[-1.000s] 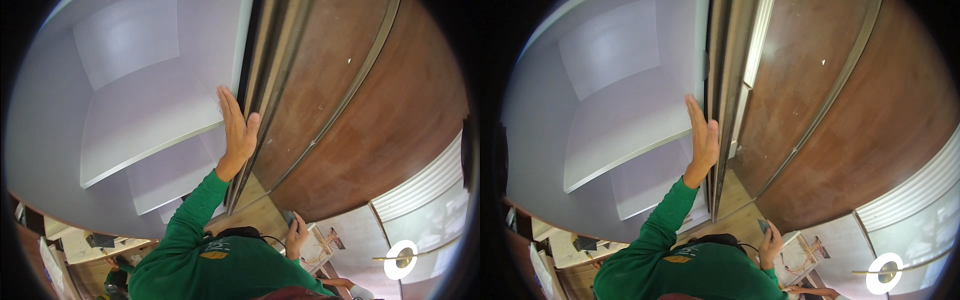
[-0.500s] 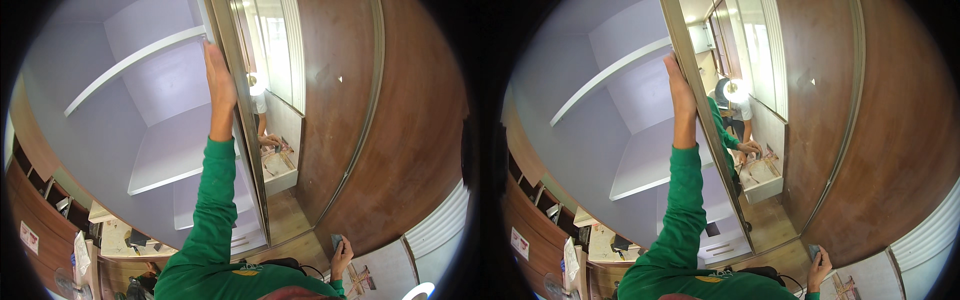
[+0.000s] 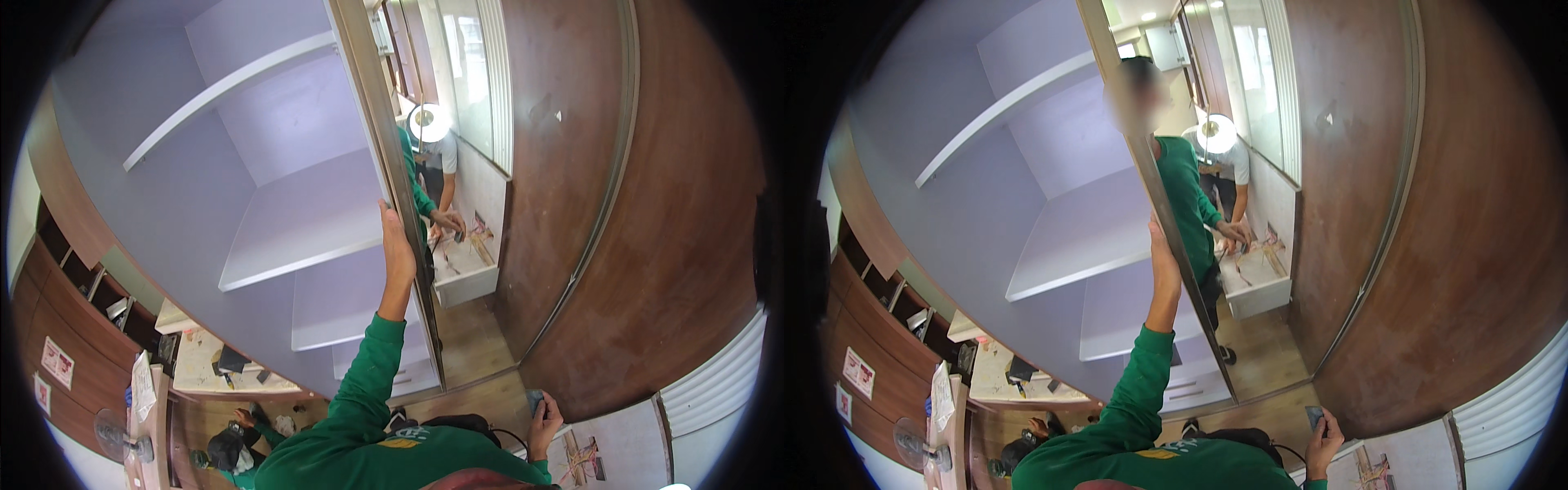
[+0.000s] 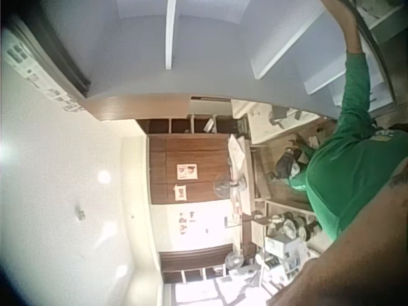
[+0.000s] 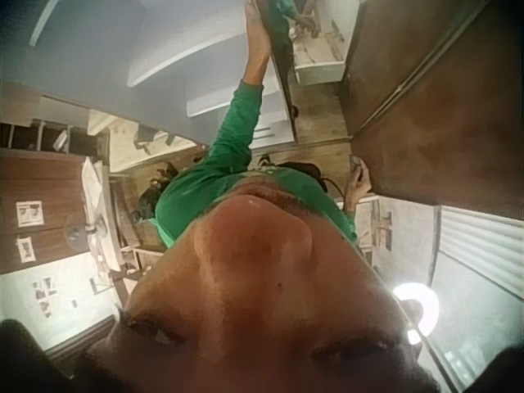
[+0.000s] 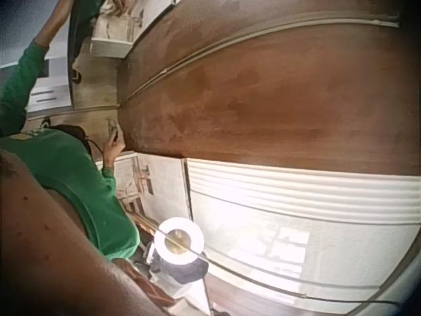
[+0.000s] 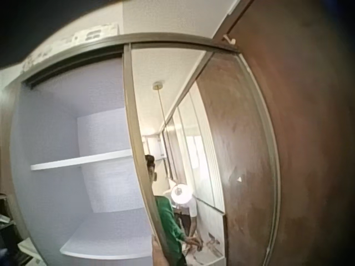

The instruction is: The person kneels on the floor and uses a sanding block to smooth the edges of a white cabinet. They repeatedly rub the sanding block along the vertical and horizontal edges of the cabinet door and frame.

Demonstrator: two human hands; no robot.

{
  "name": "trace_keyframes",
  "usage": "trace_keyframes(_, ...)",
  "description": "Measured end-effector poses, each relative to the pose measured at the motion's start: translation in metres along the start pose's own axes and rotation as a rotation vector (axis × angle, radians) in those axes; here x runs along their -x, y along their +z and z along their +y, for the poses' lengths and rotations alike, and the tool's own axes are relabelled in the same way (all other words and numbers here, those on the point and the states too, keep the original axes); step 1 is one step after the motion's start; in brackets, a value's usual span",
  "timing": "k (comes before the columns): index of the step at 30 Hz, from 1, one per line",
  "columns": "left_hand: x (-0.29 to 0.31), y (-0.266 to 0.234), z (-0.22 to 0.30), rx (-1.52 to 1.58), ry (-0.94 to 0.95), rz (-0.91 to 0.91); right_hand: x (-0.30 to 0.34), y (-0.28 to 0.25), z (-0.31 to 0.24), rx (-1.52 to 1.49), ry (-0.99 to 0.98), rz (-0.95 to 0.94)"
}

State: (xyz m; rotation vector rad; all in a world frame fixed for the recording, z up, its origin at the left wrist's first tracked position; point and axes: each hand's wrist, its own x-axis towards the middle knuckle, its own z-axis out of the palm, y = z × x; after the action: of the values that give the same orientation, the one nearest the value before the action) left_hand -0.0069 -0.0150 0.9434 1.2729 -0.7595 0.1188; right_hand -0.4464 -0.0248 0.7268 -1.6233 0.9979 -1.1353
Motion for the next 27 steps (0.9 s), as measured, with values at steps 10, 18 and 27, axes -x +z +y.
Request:
trace_keyframes(10,-0.007,0.006,0.025,0.234,0.033,-0.033,0.035,-0.032,0.035,-0.005,0.111,0.097)
trace_keyframes(18,-0.111,0.015,0.122,0.114,0.359,-0.077,0.033,-0.040,0.039,0.014,0.074,0.099)
trace_keyframes(27,-0.171,-0.002,0.185,-0.030,0.619,-0.131,0.026,-0.025,0.046,-0.056,0.030,0.132)
